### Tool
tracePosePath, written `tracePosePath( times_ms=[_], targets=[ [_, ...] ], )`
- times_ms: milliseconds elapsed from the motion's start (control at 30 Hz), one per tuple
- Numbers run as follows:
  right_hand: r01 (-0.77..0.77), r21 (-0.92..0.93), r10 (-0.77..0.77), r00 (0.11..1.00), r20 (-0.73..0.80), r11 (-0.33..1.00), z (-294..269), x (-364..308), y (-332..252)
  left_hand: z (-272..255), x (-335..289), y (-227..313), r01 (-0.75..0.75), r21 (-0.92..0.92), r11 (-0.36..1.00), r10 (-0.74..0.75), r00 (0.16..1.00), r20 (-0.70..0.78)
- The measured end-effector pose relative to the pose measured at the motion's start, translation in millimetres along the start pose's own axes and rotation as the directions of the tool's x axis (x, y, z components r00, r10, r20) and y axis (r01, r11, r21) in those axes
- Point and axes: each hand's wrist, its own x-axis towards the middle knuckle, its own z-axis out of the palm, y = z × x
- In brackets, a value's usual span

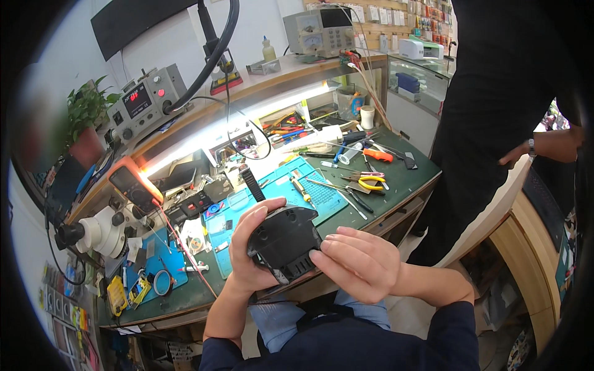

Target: The person uses a yellow-handled screwdriver to remove multiple screws from the casing of a black rectangular electronic device. They systematically unscrew fasteners from the sides and ends of the device, placing the removed screws into a small container on the workbench. The person rotates the device to access different screw locations throughout the process.

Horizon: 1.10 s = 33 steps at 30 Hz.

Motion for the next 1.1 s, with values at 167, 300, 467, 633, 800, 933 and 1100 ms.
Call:
tracePosePath(
  times_ms=[167,300,467,633,800,933,1100],
  targets=[
    [-0.030,0.064,0.034,0.998,-0.053,0.997,3.2,-2.0,1.5,-4.6,-1.6,-0.2,0.028,0.045,0.999,-0.031,0.998,0.056],
    [-0.018,0.045,0.020,0.999,-0.031,0.999,2.1,-0.9,1.2,-5.0,-0.4,-0.1,0.013,0.045,0.999,-0.016,0.998,0.058],
    [0.038,-0.046,-0.039,0.999,-0.019,0.998,5.1,-1.2,0.3,-5.0,0.2,-0.1,0.009,0.058,0.998,-0.012,0.998,0.058],
    [0.026,-0.048,-0.027,0.999,-0.027,0.999,7.6,2.1,0.3,-4.6,0.5,-1.1,0.022,0.049,0.999,-0.023,0.999,0.039],
    [0.022,0.021,-0.020,0.996,-0.090,1.000,15.6,-8.9,0.5,1.5,0.8,4.3,-0.024,0.005,1.000,0.024,1.000,-0.019],
    [-0.002,0.065,0.013,0.986,-0.169,0.998,25.3,-19.6,-3.5,-2.5,-3.7,1.6,-0.058,0.105,0.993,0.054,0.998,0.040],
    [-0.041,0.120,0.064,0.980,-0.188,0.992,35.2,-28.6,-3.9,3.6,-2.2,1.1,-0.034,0.085,0.996,0.035,0.999,-0.016]
  ],
)
